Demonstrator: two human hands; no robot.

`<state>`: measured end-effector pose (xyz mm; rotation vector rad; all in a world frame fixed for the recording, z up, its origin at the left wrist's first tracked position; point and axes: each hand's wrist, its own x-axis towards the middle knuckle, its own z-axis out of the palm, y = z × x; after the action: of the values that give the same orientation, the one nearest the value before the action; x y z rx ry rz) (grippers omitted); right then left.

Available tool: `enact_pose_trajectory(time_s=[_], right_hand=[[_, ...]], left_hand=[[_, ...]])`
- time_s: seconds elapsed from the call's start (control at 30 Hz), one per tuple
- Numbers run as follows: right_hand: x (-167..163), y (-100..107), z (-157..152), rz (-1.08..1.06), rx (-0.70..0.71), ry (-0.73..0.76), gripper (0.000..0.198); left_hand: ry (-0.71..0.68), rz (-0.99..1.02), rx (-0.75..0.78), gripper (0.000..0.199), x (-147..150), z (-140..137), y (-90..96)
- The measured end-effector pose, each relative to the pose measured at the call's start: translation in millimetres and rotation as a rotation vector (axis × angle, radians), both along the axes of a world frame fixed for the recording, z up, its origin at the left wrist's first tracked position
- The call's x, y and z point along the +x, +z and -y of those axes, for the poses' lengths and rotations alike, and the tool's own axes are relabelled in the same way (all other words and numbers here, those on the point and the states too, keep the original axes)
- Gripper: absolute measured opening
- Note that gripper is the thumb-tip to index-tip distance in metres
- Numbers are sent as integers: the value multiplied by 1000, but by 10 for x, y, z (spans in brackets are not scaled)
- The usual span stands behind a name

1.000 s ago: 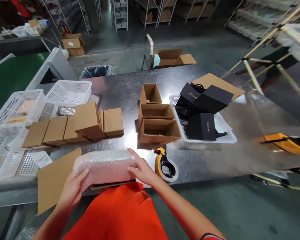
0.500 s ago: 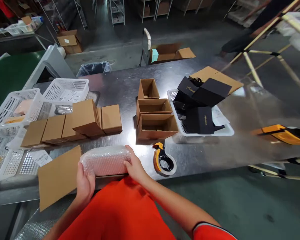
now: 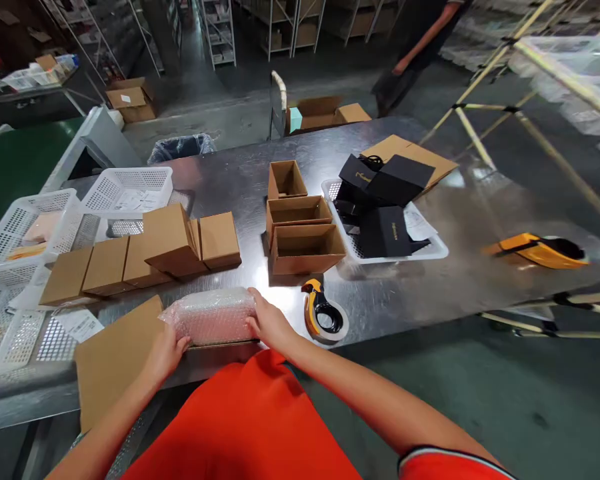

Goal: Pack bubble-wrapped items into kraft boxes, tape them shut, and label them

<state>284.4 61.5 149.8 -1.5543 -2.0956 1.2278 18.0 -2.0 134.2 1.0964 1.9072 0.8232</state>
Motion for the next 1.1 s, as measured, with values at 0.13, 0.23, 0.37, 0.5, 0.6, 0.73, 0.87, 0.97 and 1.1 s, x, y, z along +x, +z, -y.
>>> enact_pose_trajectory(time_s=[0.13, 0.23, 0.37, 0.5, 0.6, 0.73, 0.87, 0.97, 1.1], right_hand=[[-29, -56, 108, 185, 16, 41, 65], [-52, -100, 194, 104, 74, 10, 65], [-197, -79, 164, -73, -145, -152, 57], [-396, -56, 110, -117, -184, -347, 53], [-435, -40, 119, 12, -133, -214, 41], [-409, -12, 109, 311, -55, 16, 27], [-414, -15, 81, 587, 0, 157, 32], [-444, -63, 75, 692, 70, 239, 28], [-579, -196, 34, 727, 105, 303, 26]], left_hand=[[-124, -388, -117, 43, 17, -87, 21], [-246, -611, -175, 40, 11, -60, 79], [-248, -385, -135, 31, -110, -33, 241], [-116, 216, -72, 40, -189, -22, 300], [-149, 206, -47, 35, -217, 1, 248], [-441, -266, 19, 22, -242, -88, 250], [-701, -573, -148, 20, -147, -268, 300], [-746, -712, -273, 25, 16, -328, 247], [-796, -841, -364, 40, 214, -330, 152]])
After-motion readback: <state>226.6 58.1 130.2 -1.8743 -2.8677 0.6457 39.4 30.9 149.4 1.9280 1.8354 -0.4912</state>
